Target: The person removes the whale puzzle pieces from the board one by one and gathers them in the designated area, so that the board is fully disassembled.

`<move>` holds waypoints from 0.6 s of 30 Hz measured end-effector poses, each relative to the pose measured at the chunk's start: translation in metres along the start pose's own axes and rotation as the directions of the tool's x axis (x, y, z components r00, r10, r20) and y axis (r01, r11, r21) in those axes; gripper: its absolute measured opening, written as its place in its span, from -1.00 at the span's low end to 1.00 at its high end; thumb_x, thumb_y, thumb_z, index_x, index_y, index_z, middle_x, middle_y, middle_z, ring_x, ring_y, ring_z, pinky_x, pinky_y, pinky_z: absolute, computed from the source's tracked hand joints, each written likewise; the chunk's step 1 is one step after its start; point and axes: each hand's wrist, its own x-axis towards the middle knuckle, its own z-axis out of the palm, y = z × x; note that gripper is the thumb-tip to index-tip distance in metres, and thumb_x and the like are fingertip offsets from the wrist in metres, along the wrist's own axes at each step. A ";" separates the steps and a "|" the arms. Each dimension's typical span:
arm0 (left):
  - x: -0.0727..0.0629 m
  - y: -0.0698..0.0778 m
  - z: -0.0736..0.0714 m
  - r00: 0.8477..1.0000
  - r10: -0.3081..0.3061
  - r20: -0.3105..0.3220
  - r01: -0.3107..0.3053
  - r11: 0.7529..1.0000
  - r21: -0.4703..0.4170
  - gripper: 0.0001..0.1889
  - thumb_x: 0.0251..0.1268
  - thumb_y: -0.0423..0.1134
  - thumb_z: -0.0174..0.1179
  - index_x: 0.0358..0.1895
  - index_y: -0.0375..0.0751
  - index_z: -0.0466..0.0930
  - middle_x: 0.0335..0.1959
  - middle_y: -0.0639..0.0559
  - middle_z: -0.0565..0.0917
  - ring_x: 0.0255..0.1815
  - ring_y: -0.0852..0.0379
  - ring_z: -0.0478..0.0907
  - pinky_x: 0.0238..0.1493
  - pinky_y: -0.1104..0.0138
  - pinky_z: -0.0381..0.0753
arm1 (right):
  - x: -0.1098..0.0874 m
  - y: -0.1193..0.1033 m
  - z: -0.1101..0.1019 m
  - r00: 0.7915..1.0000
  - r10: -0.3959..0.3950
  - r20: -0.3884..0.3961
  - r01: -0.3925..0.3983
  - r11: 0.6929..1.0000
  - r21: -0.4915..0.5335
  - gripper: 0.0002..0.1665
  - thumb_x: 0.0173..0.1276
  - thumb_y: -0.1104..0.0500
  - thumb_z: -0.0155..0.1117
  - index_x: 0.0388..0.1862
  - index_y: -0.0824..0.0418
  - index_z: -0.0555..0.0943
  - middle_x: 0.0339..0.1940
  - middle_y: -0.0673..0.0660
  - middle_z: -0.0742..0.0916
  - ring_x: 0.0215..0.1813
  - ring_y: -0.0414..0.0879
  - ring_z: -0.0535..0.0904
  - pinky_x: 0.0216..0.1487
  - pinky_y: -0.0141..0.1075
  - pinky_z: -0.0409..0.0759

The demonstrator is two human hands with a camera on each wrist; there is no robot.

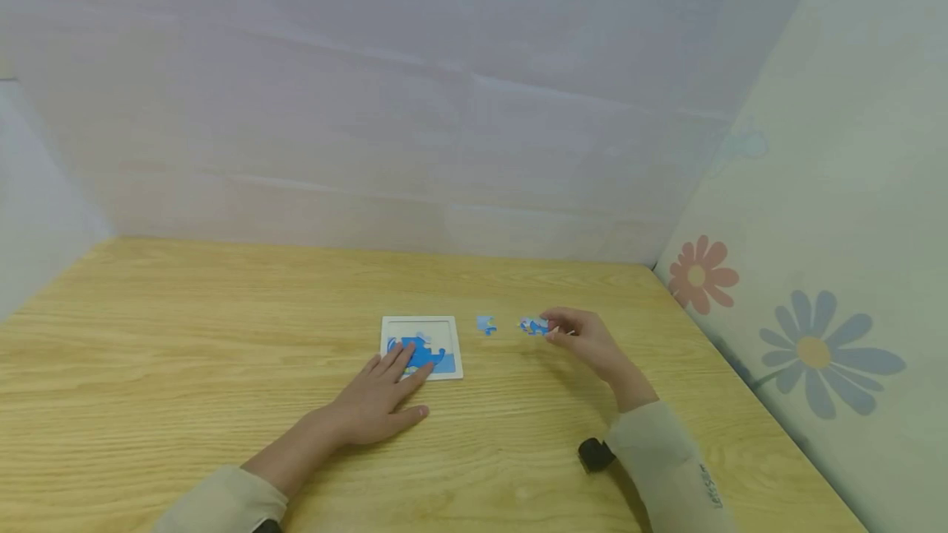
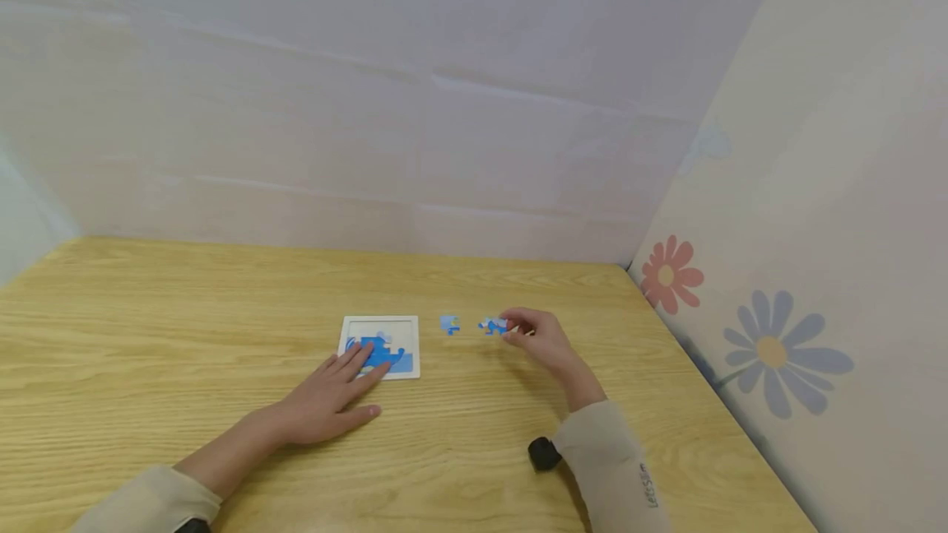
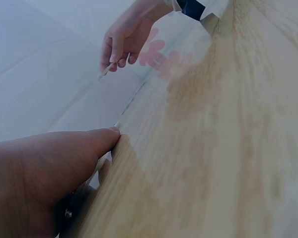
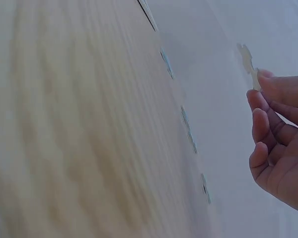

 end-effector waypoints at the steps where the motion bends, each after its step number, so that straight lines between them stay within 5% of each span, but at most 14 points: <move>1: 0.000 0.000 0.000 1.000 0.001 0.001 -0.001 1.000 -0.001 -0.38 0.26 0.12 -0.21 0.30 -0.17 0.09 0.29 -0.33 -0.09 0.29 -0.20 -0.24 0.17 -0.05 -0.18 | -0.002 0.002 -0.003 1.000 -0.004 -0.003 0.004 1.000 0.003 -0.64 0.15 0.28 0.19 -0.05 0.37 0.50 -0.30 0.19 0.57 -0.31 -0.01 0.42 -0.31 -0.26 0.43; 11: -0.001 0.003 -0.002 1.000 0.000 0.001 0.000 1.000 -0.005 -0.39 0.27 0.10 -0.19 0.29 -0.18 0.09 0.29 -0.33 -0.09 0.29 -0.20 -0.24 0.16 -0.05 -0.18 | -0.025 -0.003 -0.020 1.000 -0.019 0.003 0.019 1.000 0.005 -0.66 0.13 0.46 0.11 -0.08 0.57 0.42 -0.30 0.38 0.55 -0.33 0.04 0.42 -0.36 -0.29 0.46; 18: -0.002 0.002 -0.002 1.000 -0.002 0.000 0.002 1.000 -0.014 -0.38 0.26 0.10 -0.19 0.29 -0.18 0.09 0.29 -0.33 -0.10 0.29 -0.20 -0.25 0.16 -0.06 -0.19 | -0.029 0.025 -0.027 0.997 0.068 0.035 -0.070 0.995 0.075 -0.63 0.14 0.42 0.12 -0.04 0.55 0.41 -0.33 0.28 0.54 -0.39 -0.08 0.39 -0.55 -0.35 0.38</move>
